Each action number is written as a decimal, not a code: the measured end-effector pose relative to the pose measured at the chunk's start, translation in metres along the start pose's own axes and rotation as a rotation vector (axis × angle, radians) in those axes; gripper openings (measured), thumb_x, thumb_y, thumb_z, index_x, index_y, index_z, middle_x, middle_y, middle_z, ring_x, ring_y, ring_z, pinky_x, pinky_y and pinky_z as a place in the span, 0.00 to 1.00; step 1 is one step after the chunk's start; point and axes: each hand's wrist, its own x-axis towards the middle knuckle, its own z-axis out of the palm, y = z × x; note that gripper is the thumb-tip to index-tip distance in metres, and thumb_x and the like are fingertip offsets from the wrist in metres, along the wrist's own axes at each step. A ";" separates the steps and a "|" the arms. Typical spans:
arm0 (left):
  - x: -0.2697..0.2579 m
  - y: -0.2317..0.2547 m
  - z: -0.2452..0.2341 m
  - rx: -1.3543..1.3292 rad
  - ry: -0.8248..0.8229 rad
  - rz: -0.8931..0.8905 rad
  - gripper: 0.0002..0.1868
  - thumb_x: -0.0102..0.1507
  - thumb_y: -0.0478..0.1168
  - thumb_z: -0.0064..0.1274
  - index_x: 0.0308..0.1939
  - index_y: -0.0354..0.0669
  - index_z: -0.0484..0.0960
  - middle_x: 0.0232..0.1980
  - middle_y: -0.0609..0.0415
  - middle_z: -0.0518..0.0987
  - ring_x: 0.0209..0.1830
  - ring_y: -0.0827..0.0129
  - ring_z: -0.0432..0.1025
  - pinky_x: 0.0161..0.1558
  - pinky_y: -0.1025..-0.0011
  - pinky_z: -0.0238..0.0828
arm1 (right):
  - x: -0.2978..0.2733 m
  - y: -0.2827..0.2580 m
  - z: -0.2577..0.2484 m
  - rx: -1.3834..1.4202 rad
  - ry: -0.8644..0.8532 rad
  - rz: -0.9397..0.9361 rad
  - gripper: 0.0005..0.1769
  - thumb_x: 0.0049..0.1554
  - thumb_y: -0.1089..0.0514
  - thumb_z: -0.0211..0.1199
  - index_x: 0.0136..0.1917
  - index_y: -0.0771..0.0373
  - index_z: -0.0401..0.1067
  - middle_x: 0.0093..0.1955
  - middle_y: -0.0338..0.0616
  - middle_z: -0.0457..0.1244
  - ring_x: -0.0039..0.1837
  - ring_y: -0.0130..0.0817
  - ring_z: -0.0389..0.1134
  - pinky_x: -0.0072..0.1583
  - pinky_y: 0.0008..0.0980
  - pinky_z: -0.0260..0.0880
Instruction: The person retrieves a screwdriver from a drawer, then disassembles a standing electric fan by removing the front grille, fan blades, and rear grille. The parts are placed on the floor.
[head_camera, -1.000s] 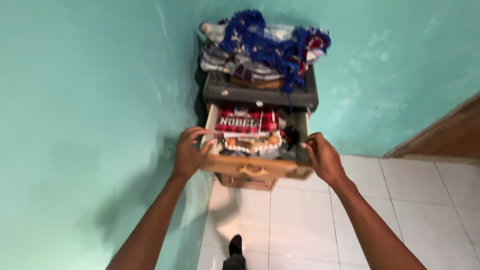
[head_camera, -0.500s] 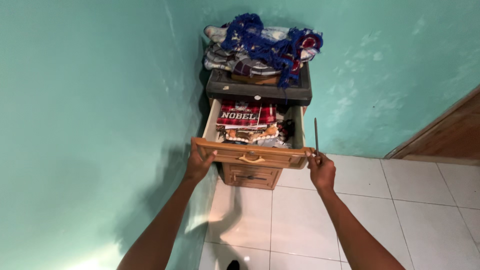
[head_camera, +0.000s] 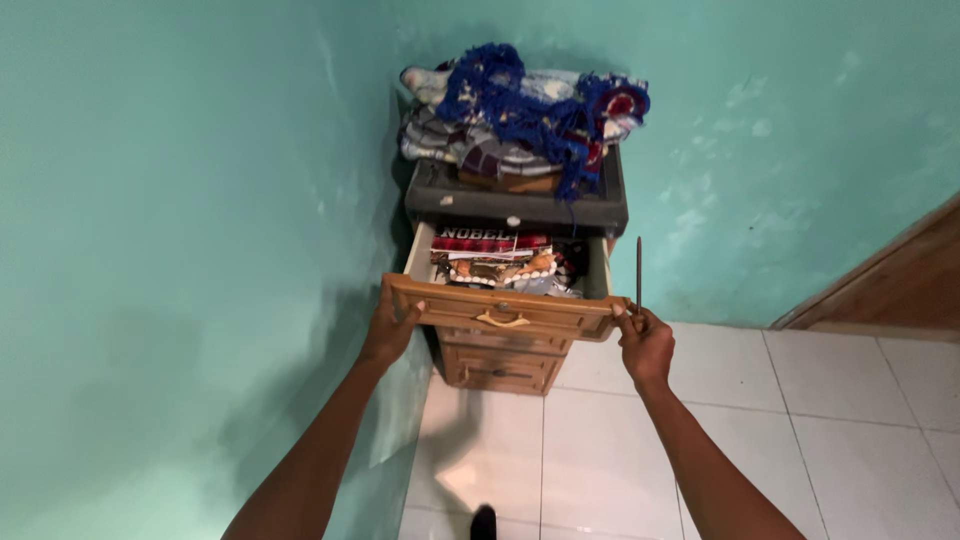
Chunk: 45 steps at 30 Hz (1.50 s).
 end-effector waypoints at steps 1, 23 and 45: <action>0.011 0.000 0.003 -0.034 -0.011 0.022 0.51 0.64 0.49 0.56 0.81 0.39 0.39 0.74 0.37 0.66 0.74 0.57 0.61 0.71 0.64 0.58 | 0.011 -0.001 0.003 0.013 0.011 -0.028 0.30 0.60 0.42 0.68 0.54 0.75 0.75 0.37 0.42 0.67 0.33 0.26 0.63 0.39 0.30 0.67; 0.132 0.012 0.022 -0.082 -0.137 -0.122 0.48 0.69 0.49 0.47 0.81 0.48 0.30 0.83 0.46 0.51 0.81 0.59 0.49 0.75 0.63 0.47 | 0.111 -0.020 0.062 0.226 0.107 0.040 0.28 0.59 0.46 0.69 0.61 0.72 0.75 0.33 0.40 0.64 0.32 0.24 0.61 0.35 0.27 0.63; 0.131 0.100 0.040 -0.080 0.401 0.520 0.33 0.67 0.35 0.55 0.74 0.38 0.59 0.74 0.43 0.65 0.74 0.55 0.61 0.70 0.60 0.60 | 0.107 -0.031 0.020 0.226 0.041 -0.028 0.24 0.62 0.50 0.61 0.63 0.71 0.71 0.32 0.32 0.66 0.31 0.20 0.58 0.36 0.25 0.61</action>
